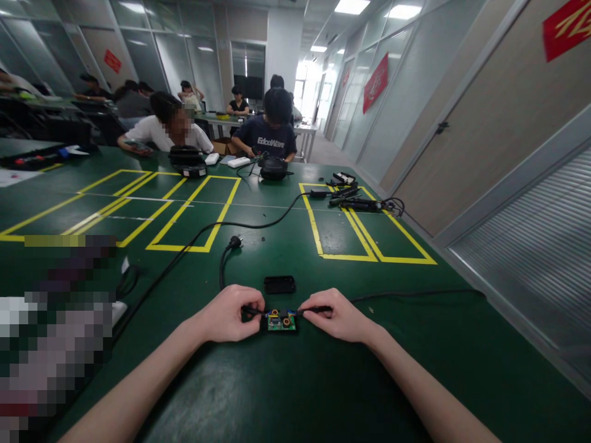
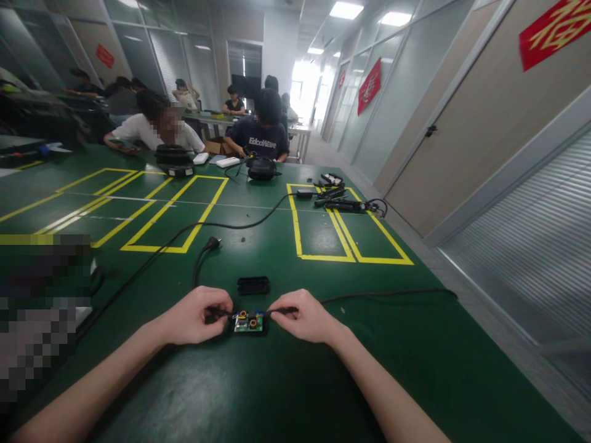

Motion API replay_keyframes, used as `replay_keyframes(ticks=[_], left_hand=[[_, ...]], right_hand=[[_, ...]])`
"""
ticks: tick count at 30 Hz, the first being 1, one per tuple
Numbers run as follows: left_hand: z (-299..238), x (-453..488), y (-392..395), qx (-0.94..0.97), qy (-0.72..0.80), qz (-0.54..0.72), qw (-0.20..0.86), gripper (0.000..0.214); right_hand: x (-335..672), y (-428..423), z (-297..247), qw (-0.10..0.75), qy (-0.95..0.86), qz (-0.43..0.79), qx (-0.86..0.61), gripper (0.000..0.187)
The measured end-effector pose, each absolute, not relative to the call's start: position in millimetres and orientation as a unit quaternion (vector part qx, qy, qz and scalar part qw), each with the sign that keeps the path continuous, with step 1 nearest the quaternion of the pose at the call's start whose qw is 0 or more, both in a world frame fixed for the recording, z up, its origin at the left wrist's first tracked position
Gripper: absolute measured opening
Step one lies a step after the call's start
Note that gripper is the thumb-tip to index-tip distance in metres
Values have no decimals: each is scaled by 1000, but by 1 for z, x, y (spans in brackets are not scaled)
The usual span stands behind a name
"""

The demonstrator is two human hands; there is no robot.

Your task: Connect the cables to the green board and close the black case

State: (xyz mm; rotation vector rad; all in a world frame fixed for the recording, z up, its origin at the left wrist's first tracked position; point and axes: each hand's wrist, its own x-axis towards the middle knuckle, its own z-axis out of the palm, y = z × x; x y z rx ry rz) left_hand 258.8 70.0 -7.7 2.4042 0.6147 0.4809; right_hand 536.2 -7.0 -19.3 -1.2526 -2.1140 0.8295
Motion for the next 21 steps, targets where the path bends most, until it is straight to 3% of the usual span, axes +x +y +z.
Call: replay_keyframes(ticks=[21], left_hand=[[-10,259,75,945,249,131,168,14]], right_hand=[[536,-3,-33,302,-810,198,-463,20]])
